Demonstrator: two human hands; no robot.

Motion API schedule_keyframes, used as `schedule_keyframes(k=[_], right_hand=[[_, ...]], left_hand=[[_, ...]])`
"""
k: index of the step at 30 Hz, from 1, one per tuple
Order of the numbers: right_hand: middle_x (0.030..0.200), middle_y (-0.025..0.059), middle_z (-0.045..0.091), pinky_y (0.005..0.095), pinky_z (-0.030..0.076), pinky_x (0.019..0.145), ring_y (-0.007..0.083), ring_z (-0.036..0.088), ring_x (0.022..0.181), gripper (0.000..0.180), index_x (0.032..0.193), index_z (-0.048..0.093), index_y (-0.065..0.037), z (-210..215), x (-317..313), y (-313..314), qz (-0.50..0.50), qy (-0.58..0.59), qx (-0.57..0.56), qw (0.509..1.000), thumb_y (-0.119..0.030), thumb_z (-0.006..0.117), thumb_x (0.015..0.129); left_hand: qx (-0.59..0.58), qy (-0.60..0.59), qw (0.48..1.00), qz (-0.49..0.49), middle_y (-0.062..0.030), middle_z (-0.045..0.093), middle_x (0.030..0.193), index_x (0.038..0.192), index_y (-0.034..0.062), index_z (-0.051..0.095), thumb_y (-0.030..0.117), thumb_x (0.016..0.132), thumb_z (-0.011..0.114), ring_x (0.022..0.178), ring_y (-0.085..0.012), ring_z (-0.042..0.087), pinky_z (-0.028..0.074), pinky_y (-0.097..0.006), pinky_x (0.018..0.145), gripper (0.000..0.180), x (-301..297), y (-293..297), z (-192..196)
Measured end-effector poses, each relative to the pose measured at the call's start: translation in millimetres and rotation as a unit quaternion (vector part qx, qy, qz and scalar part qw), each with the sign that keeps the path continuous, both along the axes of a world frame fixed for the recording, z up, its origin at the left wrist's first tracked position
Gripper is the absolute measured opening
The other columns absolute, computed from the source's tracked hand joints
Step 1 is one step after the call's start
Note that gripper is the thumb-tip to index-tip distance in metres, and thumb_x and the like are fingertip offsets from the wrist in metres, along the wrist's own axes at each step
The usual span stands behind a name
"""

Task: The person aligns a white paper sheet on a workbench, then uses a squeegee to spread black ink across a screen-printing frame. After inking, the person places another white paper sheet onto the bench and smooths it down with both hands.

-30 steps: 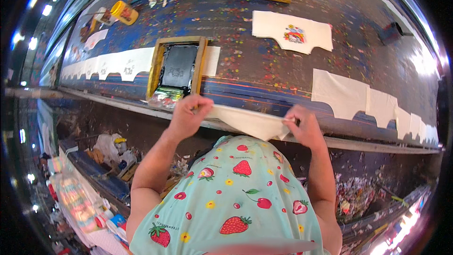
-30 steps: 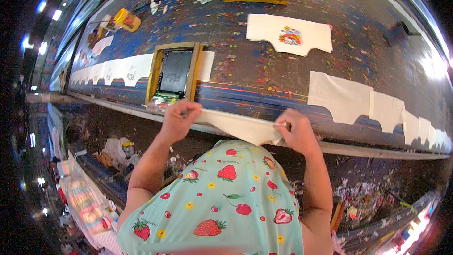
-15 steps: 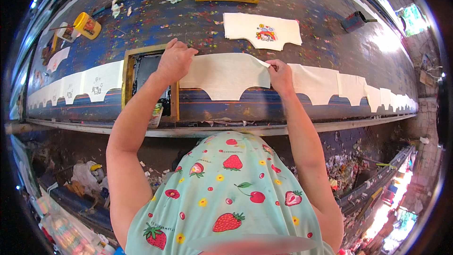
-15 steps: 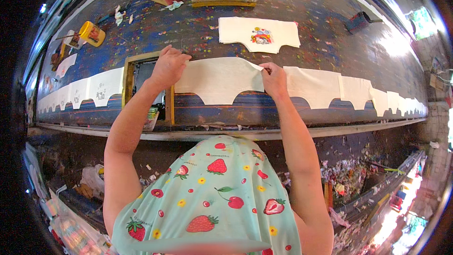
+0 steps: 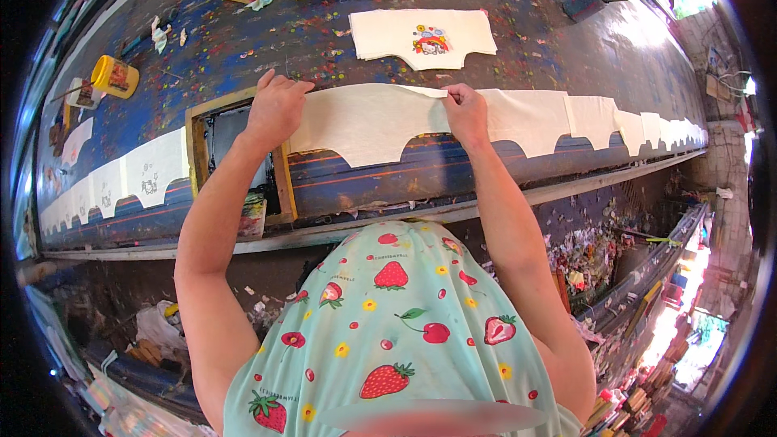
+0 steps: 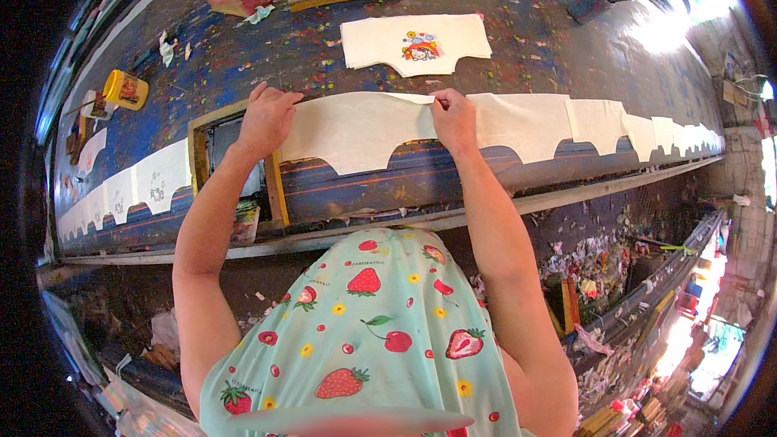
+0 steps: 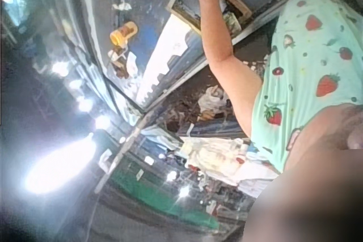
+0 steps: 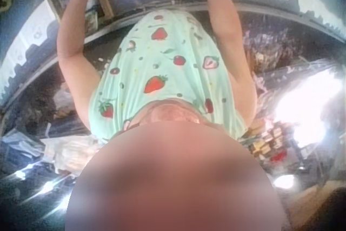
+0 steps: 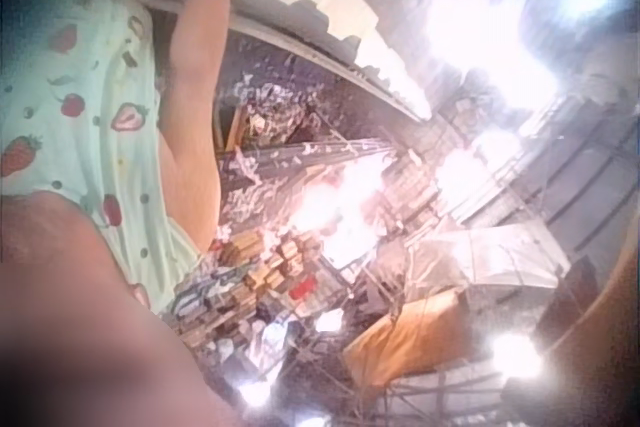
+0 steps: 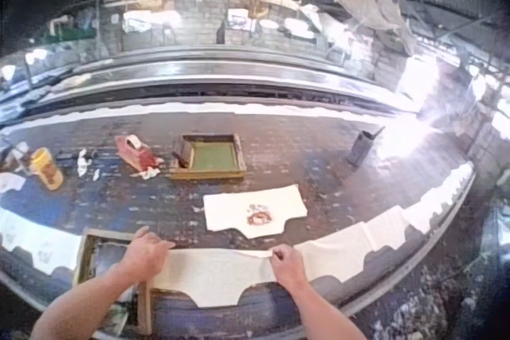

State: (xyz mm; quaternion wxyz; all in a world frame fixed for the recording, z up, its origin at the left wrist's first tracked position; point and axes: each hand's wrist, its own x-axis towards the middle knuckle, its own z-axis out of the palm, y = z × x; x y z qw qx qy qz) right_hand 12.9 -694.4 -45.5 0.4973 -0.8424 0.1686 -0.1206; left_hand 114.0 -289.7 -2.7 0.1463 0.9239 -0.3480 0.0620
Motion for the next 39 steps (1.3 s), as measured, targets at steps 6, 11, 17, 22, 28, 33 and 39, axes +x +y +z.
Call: schedule_keyframes(k=[6, 11, 17, 22, 28, 33, 39], right_hand=[[0.092, 0.0146, 0.083, 0.0353, 0.061, 0.076, 0.0189, 0.079, 0.082, 0.017, 0.109, 0.082, 0.002, 4.2, 4.0, 0.5, -0.012, 0.012, -0.036, 0.999, -0.013, 0.076, 0.102], [0.094, 0.0169, 0.084, 0.0381, 0.062, 0.077, 0.0222, 0.08, 0.083, 0.018, 0.109, 0.082, 0.002, -1.1, 7.5, -0.8, -0.01, 0.022, -0.028, 0.999, -0.014, 0.076, 0.102], [0.097, 0.0152, 0.083, 0.0406, 0.063, 0.077, 0.0224, 0.078, 0.081, 0.021, 0.112, 0.081, 0.001, 9.7, 5.4, -3.5, 0.012, -0.024, -0.013, 1.0, -0.016, 0.07, 0.107], [0.106, 0.0083, 0.079, 0.0357, 0.064, 0.073, 0.0192, 0.077, 0.083, 0.018, 0.121, 0.079, -0.003, 30.0, -20.4, -80.1, 0.157, -0.036, 0.068, 0.985, -0.013, 0.07, 0.109], [0.156, 0.021, 0.066, 0.0568, 0.044, 0.126, 0.0436, 0.056, 0.15, 0.044, 0.14, 0.076, -0.01, 31.1, -41.8, -267.7, 0.155, 0.11, -0.462, 0.867, -0.023, 0.08, 0.098], [0.143, 0.0163, 0.069, 0.0575, 0.047, 0.118, 0.0425, 0.056, 0.143, 0.033, 0.125, 0.075, -0.013, 47.0, -30.4, -350.4, 0.151, 0.075, -0.471, 0.866, -0.024, 0.084, 0.096], [0.107, 0.0125, 0.075, 0.053, 0.056, 0.098, 0.0391, 0.071, 0.112, 0.016, 0.102, 0.073, -0.006, 64.3, -19.9, -335.8, 0.282, 0.041, -0.413, 0.865, -0.018, 0.083, 0.096]], left_hand=[[0.041, -0.086, 0.994, -0.056, -0.0152, 0.068, 0.149, 0.145, 0.0114, 0.07, 0.004, 0.093, 0.069, 0.143, -0.0379, 0.06, 0.037, -0.059, 0.131, 0.052, -21.8, -20.5, 1.2], [0.051, 0.016, 0.988, -0.142, -0.0168, 0.052, 0.171, 0.156, 0.0096, 0.062, 0.012, 0.102, 0.065, 0.16, -0.0436, 0.045, 0.033, -0.06, 0.135, 0.054, -63.0, -70.9, -15.4], [0.036, 0.031, 0.998, -0.053, -0.0185, 0.04, 0.18, 0.168, 0.0072, 0.049, 0.046, 0.107, 0.071, 0.168, -0.0457, 0.032, 0.027, -0.063, 0.136, 0.076, -87.2, -169.6, -20.2], [0.03, 0.015, 0.998, -0.05, -0.0252, 0.027, 0.185, 0.174, 0.0012, 0.041, 0.07, 0.105, 0.064, 0.172, -0.0487, 0.021, 0.015, -0.067, 0.138, 0.099, -100.1, -238.7, -28.1], [-0.03, 0.021, 0.999, 0.007, -0.0243, 0.029, 0.185, 0.173, 0.0049, 0.044, 0.069, 0.105, 0.064, 0.172, -0.0476, 0.023, 0.015, -0.07, 0.137, 0.096, -105.7, -295.1, -40.4], [-0.003, 0.012, 0.997, 0.079, -0.022, 0.03, 0.186, 0.175, 0.0069, 0.042, 0.076, 0.107, 0.053, 0.172, -0.048, 0.023, 0.015, -0.072, 0.136, 0.098, -113.8, -310.1, -38.4], [-0.05, 0.12, 0.971, 0.202, -0.02, 0.036, 0.182, 0.173, 0.0074, 0.045, 0.054, 0.108, 0.064, 0.169, -0.0478, 0.029, 0.02, -0.068, 0.137, 0.082, -127.8, -374.9, -15.8]])
